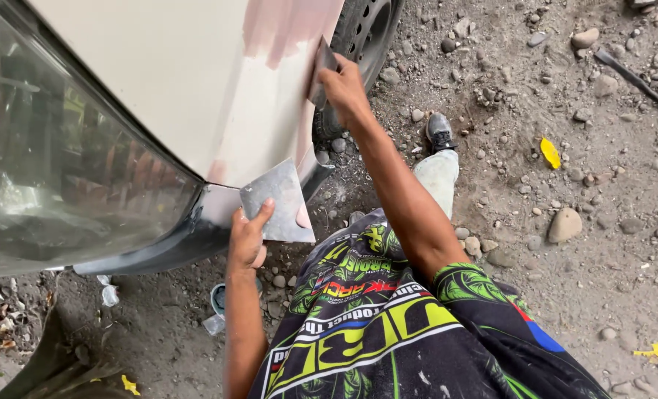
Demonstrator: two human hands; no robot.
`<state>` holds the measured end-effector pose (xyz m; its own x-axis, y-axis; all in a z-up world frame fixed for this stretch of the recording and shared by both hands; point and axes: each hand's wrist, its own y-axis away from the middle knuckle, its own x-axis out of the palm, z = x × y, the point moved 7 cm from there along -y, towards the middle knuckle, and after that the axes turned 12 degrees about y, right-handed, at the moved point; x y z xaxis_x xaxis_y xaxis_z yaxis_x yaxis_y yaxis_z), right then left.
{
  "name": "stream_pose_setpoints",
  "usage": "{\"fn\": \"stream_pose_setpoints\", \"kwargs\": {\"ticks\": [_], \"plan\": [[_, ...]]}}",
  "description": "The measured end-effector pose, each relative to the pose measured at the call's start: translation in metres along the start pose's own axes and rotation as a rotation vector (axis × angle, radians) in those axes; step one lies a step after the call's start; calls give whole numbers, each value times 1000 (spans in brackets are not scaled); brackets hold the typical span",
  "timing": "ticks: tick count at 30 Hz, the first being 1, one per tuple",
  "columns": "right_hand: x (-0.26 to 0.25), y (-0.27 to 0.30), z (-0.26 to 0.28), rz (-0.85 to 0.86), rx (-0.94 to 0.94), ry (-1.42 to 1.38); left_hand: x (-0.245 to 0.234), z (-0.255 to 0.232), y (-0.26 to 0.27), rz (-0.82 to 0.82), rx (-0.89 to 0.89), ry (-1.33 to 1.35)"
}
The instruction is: The person mixes a pink body filler with a hardener on a metal putty knife. They then apply the mixture to the front bumper and fender of a white car, smoothing it over the surface to repair damage.
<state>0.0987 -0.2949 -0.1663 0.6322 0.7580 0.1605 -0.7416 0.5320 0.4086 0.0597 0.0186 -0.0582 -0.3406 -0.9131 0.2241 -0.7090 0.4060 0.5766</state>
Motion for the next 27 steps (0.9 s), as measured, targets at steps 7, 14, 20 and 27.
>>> {"fn": "stream_pose_setpoints", "kwargs": {"ticks": [7, 14, 20, 27], "plan": [[-22, 14, -3, 73, 54, -141, 6, 0, -8, -7, -32, -36], [-32, -33, -43, 0, 41, -276, -1, 8, -14, -6, -28, -36], [-21, -29, -16, -9, 55, -191, -6, 11, -17, -21, -31, -52], [-12, 13, 28, 79, -34, -124, 7, 3, -13, -1, -61, -73]]}}
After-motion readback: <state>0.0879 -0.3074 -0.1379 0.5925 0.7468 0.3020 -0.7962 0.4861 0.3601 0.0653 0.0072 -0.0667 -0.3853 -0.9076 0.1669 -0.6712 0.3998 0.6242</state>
